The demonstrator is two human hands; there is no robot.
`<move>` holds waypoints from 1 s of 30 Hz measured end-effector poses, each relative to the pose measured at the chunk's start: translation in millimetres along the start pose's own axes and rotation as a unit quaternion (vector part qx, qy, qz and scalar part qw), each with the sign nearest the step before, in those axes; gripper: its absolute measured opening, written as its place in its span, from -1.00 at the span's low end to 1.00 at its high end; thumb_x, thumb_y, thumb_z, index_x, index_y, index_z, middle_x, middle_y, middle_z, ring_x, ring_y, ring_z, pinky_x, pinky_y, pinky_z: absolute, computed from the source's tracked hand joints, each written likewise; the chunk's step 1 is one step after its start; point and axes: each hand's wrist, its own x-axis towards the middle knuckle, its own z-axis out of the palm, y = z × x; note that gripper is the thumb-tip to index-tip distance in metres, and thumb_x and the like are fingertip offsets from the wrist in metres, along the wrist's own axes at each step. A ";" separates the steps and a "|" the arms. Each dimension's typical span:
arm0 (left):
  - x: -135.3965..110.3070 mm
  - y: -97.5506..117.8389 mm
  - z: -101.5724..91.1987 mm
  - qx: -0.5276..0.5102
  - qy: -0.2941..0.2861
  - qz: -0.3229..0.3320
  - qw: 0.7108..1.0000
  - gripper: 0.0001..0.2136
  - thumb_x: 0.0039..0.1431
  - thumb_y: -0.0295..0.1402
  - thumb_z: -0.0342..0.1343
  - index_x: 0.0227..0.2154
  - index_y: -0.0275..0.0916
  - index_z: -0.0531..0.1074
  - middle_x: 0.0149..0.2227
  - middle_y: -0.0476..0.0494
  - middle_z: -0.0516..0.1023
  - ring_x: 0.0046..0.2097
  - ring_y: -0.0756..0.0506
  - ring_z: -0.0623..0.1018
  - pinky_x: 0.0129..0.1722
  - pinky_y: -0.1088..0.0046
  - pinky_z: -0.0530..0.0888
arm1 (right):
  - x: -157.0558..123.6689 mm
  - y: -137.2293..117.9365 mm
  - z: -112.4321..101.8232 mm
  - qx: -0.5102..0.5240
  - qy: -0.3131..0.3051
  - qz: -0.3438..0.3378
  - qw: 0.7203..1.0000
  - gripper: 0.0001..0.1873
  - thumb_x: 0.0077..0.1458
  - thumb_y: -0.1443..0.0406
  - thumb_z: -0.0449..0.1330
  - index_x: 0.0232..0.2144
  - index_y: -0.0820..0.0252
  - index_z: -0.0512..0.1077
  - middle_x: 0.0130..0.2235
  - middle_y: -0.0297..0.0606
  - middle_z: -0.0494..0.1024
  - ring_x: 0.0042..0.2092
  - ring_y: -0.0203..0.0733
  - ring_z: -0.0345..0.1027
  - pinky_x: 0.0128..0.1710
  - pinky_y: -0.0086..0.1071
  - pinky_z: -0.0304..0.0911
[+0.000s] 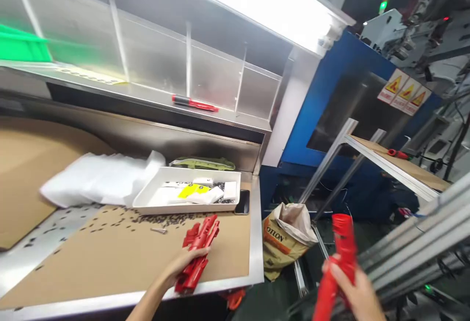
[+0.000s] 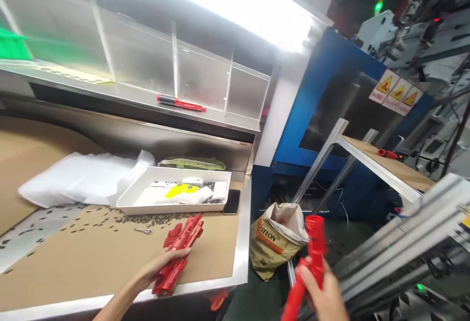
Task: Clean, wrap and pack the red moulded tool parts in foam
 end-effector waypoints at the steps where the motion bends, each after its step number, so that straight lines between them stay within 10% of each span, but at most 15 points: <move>1: 10.2 0.6 -4.7 0.005 -0.002 -0.008 1.000 -0.84 0.28 -0.34 0.18 -0.40 -0.28 0.42 -0.43 0.02 0.49 -0.43 -0.03 0.51 -0.40 0.39 0.50 | 14.9 -2.6 32.9 -0.007 -0.023 -0.007 1.000 -0.64 0.27 0.05 0.17 -0.17 0.27 0.45 -0.36 -0.36 0.51 -0.45 -0.34 0.39 -0.43 -0.40 0.37; 7: 40.9 -8.3 -12.9 -0.026 -0.014 -0.012 0.999 -0.85 0.28 -0.34 0.18 -0.39 -0.29 0.43 -0.42 0.02 0.49 -0.42 -0.04 0.51 -0.37 0.37 0.52 | 78.1 5.5 239.2 -0.051 -0.123 -0.031 0.991 -0.75 0.24 0.15 0.24 -0.29 0.26 0.46 -0.37 -0.37 0.53 -0.35 -0.29 0.44 -0.25 -0.30 0.41; 12: 42.5 -20.1 -13.8 -0.089 -0.003 0.014 0.996 -0.82 0.33 -0.27 0.12 -0.24 -0.30 0.47 -0.29 -0.09 0.59 -0.27 -0.11 0.60 -0.18 0.21 0.57 | 82.8 27.9 316.4 -0.052 -0.184 -0.030 0.981 -0.73 0.31 0.17 0.16 -0.09 0.27 0.43 -0.28 -0.32 0.54 -0.35 -0.29 0.46 -0.29 -0.31 0.45; 16: 34.5 -31.4 -40.1 -0.057 0.070 0.021 0.996 -0.82 0.35 -0.27 0.10 -0.23 -0.31 0.47 -0.26 -0.11 0.60 -0.22 -0.12 0.61 -0.12 0.19 0.56 | 89.8 40.9 313.6 -0.057 -0.205 -0.050 0.976 -0.69 0.33 0.15 0.13 -0.02 0.25 0.40 -0.19 -0.26 0.54 -0.26 -0.24 0.48 -0.26 -0.29 0.45; 22: 28.5 -36.4 -88.3 0.207 0.213 -0.006 0.955 -0.86 0.29 -0.33 0.16 -0.19 -0.31 0.48 -0.30 -0.06 0.55 -0.18 -0.20 0.58 -0.08 0.12 0.52 | 77.4 78.3 241.6 -0.142 -0.210 -0.059 0.966 -0.71 0.28 0.19 0.16 -0.03 0.24 0.38 -0.19 -0.25 0.54 -0.22 -0.19 0.47 -0.18 -0.22 0.40; 30: 67.8 -42.1 -40.1 0.387 0.261 0.093 0.880 -0.66 0.34 -0.29 0.10 0.11 -0.27 0.34 0.06 -0.26 0.49 0.01 -0.24 0.54 0.01 0.02 0.51 | 52.0 97.8 177.8 -0.278 -0.273 -0.169 0.906 -0.39 -0.12 0.54 0.08 -0.01 -0.01 0.40 -0.01 -0.22 0.54 0.14 0.10 0.30 0.22 0.14 0.04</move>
